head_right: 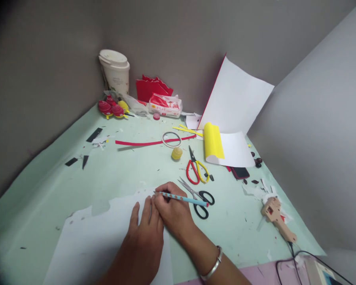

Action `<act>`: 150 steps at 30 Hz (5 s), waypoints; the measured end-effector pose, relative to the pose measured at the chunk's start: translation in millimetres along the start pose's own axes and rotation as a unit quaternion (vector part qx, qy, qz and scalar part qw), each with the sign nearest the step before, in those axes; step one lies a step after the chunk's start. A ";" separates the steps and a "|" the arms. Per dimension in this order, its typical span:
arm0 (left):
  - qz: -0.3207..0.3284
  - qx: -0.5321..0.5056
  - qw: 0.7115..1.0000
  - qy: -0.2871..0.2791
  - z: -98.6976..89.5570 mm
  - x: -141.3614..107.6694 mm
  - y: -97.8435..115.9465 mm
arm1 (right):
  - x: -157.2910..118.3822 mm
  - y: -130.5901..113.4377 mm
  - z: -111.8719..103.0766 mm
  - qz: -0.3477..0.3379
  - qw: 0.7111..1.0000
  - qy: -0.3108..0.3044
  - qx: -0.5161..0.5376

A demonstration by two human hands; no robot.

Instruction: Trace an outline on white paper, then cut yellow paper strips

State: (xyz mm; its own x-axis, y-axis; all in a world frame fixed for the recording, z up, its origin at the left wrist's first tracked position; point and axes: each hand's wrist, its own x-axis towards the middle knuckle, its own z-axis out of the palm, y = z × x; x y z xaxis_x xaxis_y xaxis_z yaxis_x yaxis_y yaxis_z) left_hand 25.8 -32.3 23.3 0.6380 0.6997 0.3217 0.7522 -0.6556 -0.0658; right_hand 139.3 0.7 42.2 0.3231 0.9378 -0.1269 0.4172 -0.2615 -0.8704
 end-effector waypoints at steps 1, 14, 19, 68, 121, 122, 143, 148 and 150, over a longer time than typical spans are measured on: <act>0.000 0.000 1.000 -0.002 -0.1 0.1 -0.1 | 0.1 0.0 -0.1 -0.001 1.000 -0.001 0.000; -0.001 -0.006 1.000 -0.008 -1.4 0.1 0.6 | -0.7 -0.1 0.4 -0.007 1.000 0.007 -0.001; 0.003 0.011 1.000 -0.015 -1.4 -0.8 -0.3 | -0.4 -2.1 -1.7 0.003 1.000 0.022 0.016; 0.003 -0.007 1.000 0.001 -0.4 1.2 -1.4 | 7.5 1.9 -5.6 -0.037 0.999 -0.018 -0.021; 0.012 -0.001 1.000 0.009 0.9 0.1 -2.4 | 8.0 1.9 -4.8 -0.033 0.999 -0.002 -0.038; 0.011 -0.001 1.000 0.007 0.8 0.1 -2.3 | 8.0 1.8 -4.9 -0.031 0.999 -0.002 -0.038; 0.007 -0.001 1.000 0.002 -1.8 0.2 -2.2 | 8.2 2.9 -4.1 -0.030 0.999 0.006 -0.022; 0.010 -0.003 1.000 0.007 -1.3 -0.7 -2.3 | 8.5 3.1 -3.9 -0.027 0.999 0.006 -0.030; 0.008 -0.004 1.000 0.010 -1.5 -0.4 -2.3 | 8.5 2.8 -4.2 -0.026 0.999 0.005 -0.032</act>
State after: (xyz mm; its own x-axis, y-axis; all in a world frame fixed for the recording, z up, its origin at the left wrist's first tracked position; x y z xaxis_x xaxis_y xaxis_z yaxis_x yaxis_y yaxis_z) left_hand 23.6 -31.4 24.7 0.6457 0.6837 0.3401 0.7409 -0.6687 -0.0625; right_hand 146.8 7.1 40.7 0.3072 0.9485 -0.0778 0.4867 -0.2269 -0.8436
